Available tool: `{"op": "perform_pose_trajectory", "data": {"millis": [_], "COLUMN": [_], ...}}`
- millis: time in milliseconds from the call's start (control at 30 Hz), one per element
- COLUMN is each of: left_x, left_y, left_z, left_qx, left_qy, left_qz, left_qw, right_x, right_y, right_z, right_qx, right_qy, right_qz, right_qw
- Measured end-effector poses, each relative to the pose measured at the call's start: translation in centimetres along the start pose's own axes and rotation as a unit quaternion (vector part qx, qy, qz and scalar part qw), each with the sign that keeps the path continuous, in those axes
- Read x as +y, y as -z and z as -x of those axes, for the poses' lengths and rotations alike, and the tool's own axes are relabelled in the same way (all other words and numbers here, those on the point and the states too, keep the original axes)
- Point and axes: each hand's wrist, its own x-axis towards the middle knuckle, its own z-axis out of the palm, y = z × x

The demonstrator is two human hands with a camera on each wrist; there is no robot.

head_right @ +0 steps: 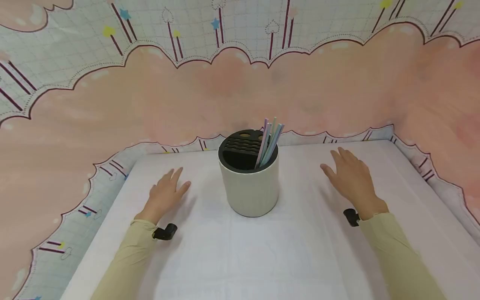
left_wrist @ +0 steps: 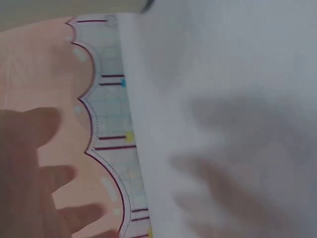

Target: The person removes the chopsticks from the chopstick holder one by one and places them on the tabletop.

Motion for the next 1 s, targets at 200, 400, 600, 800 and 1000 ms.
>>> {"op": "perform_pose_trajectory", "data": {"millis": [200, 400, 600, 800, 1000], "left_x": [3.0, 6.7, 8.3, 9.1, 11.4], "left_y": [-0.6, -0.9, 0.6, 1.4, 0.0], "left_z": [0.1, 0.3, -0.4, -0.3, 0.3], "left_qx": [0.033, 0.128, 0.181, 0.144, 0.086], "left_qy": [-0.042, -0.079, -0.102, -0.106, -0.126], "left_qz": [0.126, 0.248, 0.329, 0.420, 0.484], "left_qw": [0.9906, 0.9571, 0.9213, 0.8897, 0.8619], "right_x": [-2.7, -6.7, -10.6, -13.4, -13.9], "right_y": [-0.8, -2.3, -2.7, -2.7, -3.1], "right_z": [0.7, 0.0, -0.7, -1.2, -0.7], "right_qx": [0.161, 0.261, 0.307, 0.299, 0.318], "right_qy": [0.018, 0.038, 0.039, 0.048, 0.050], "right_qz": [-0.151, -0.274, -0.375, -0.445, -0.402], "right_qw": [0.975, 0.925, 0.874, 0.843, 0.857]}}
